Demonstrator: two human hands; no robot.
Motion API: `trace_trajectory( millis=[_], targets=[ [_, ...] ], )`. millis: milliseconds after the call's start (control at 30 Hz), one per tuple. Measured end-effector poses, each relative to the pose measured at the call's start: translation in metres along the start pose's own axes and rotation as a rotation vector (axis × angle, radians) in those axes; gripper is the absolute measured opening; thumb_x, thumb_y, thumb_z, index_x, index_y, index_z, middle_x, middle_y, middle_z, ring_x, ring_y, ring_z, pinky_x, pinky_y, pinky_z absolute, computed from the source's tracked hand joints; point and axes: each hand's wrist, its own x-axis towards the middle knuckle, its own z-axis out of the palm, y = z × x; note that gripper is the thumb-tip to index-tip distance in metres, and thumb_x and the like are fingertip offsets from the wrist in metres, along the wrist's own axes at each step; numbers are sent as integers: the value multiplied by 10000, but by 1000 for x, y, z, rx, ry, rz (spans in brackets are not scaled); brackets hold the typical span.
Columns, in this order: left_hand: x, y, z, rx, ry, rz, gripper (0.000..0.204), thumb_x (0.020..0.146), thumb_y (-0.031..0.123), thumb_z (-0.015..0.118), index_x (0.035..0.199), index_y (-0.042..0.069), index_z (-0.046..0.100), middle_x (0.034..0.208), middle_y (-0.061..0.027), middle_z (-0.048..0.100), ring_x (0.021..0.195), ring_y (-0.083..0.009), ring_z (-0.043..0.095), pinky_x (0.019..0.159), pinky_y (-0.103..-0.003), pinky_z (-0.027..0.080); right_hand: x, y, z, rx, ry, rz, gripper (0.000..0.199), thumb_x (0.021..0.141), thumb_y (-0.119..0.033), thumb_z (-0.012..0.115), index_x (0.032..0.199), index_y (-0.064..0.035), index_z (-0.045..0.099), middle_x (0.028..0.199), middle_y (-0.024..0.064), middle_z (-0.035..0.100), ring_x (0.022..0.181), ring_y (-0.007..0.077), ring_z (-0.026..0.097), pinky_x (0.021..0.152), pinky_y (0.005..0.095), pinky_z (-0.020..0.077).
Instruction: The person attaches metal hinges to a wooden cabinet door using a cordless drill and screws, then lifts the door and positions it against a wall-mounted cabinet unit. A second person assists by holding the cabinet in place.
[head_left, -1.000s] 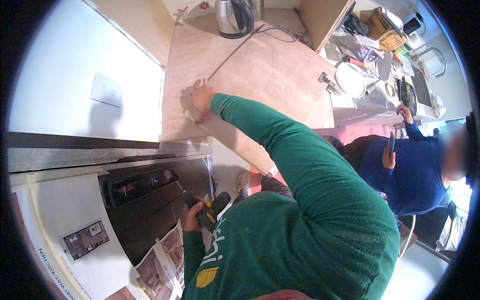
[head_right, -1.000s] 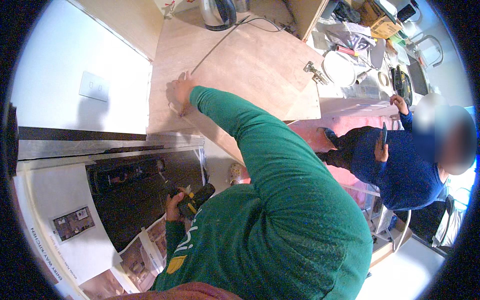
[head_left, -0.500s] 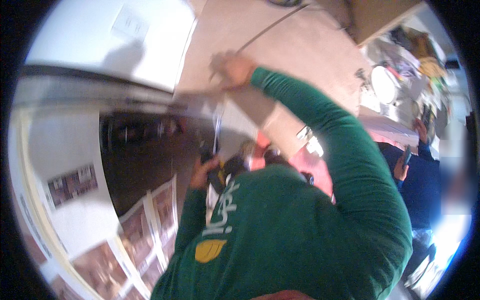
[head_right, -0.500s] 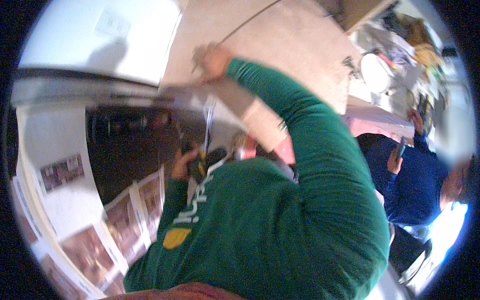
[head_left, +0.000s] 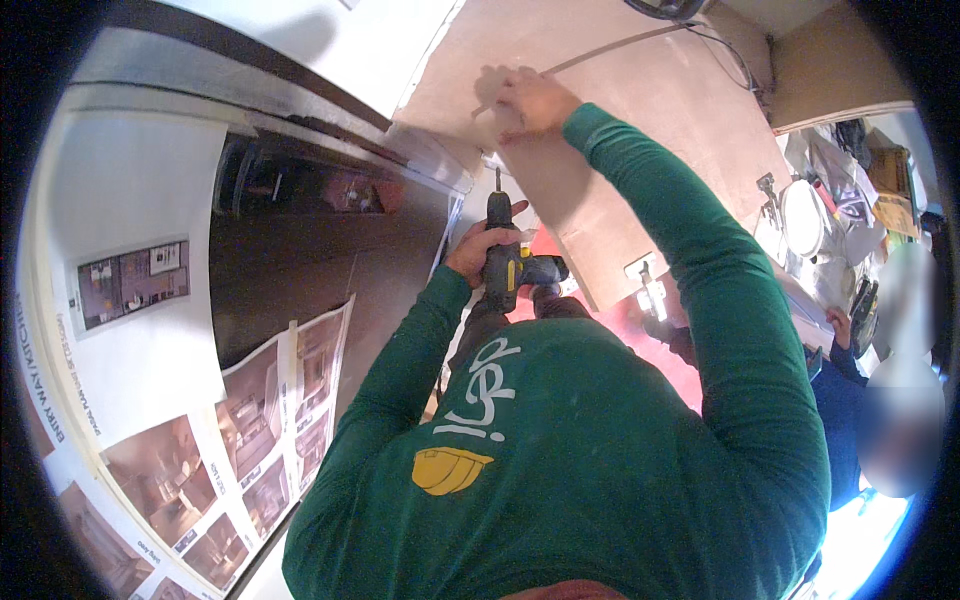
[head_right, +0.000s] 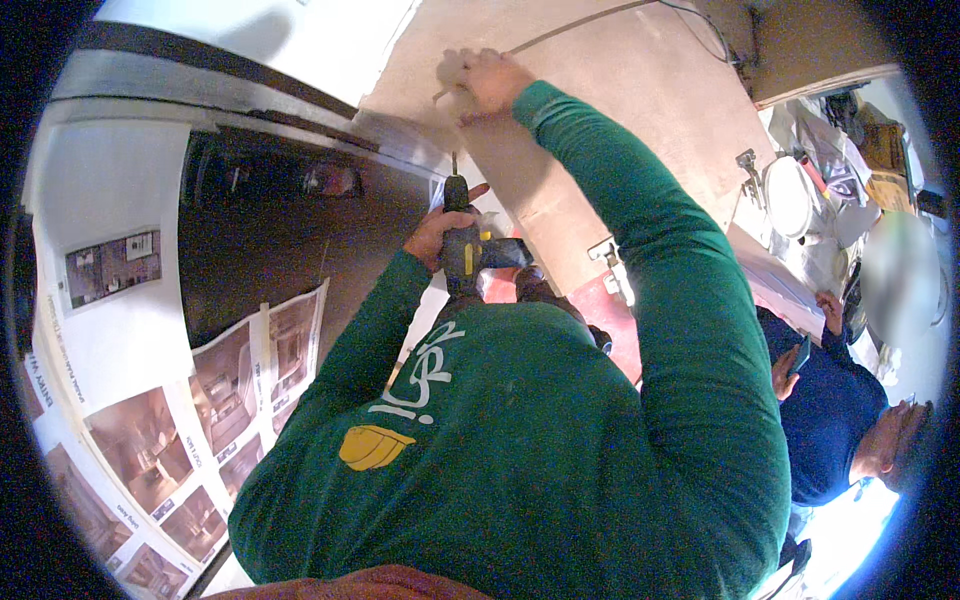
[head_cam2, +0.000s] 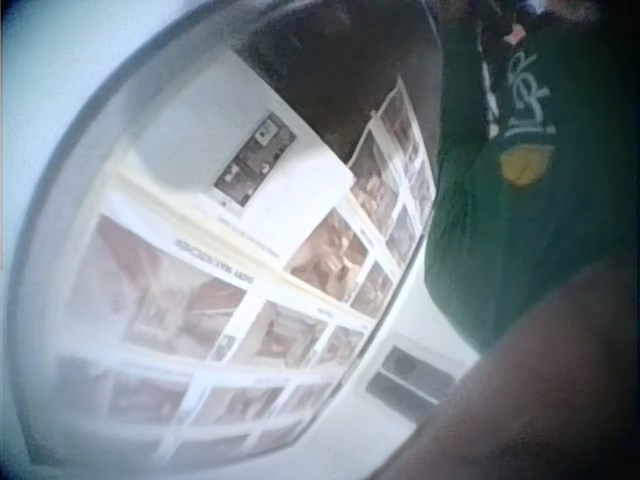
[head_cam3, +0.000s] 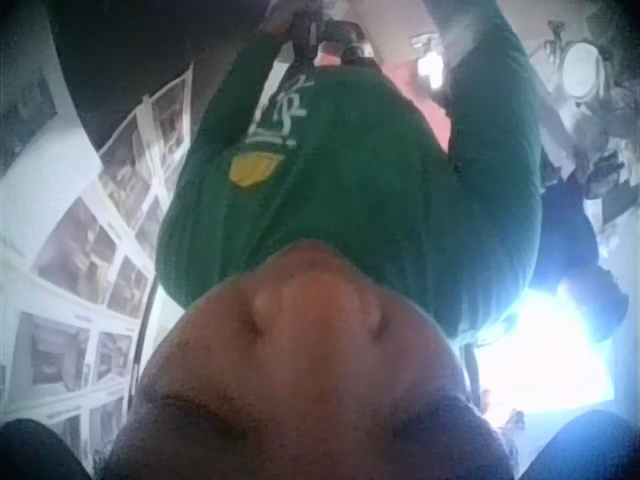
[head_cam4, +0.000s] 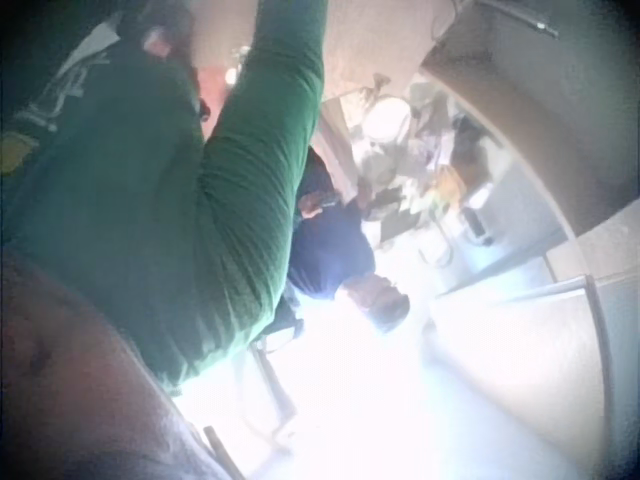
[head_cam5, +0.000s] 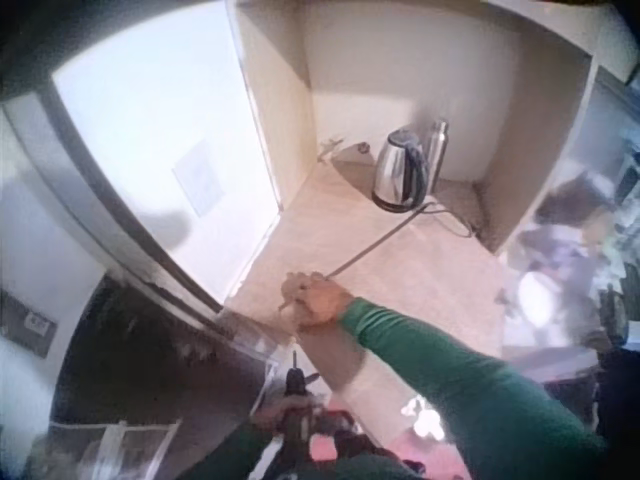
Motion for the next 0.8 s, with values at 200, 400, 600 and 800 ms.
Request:
trace_trajectory(
  millis=[200, 400, 600, 800],
  targets=[
    [15, -13, -14, -121, -58, -33, 707, 895, 151, 658, 1564, 31, 464, 986, -59, 662, 853, -209, 707, 784, -382, 607, -6, -9, -20, 103, -72, -48, 671, 800, -633, 783, 1197, -95, 729, 1417, 175, 585, 1327, 420, 524, 1069, 537, 475],
    [-9, -28, 2, -5, -43, 3, 694, 840, 78, 687, 1513, 24, 525, 1104, -75, 636, 928, -265, 699, 887, -404, 603, -17, 2, -53, 369, -246, 132, 778, 851, -762, 659, 1250, -97, 728, 1247, 238, 709, 1182, 422, 665, 996, 536, 524],
    [-7, -22, -11, 116, -51, 39, 800, 751, 89, 747, 1515, 22, 520, 1223, -96, 597, 1071, -259, 645, 963, -415, 569, -14, 13, -66, 244, -238, 154, 857, 872, -843, 540, 1240, -94, 733, 1193, 230, 733, 1190, 436, 664, 1003, 533, 522],
    [-7, -16, -18, 175, -110, 32, 882, 708, 100, 772, 1526, -2, 460, 1311, -122, 613, 1130, -293, 666, 973, -429, 590, -23, 10, -68, 181, -198, 176, 986, 890, -903, 402, 1028, -7, 789, 1040, 265, 741, 1044, 441, 702, 925, 524, 553]
  ],
)
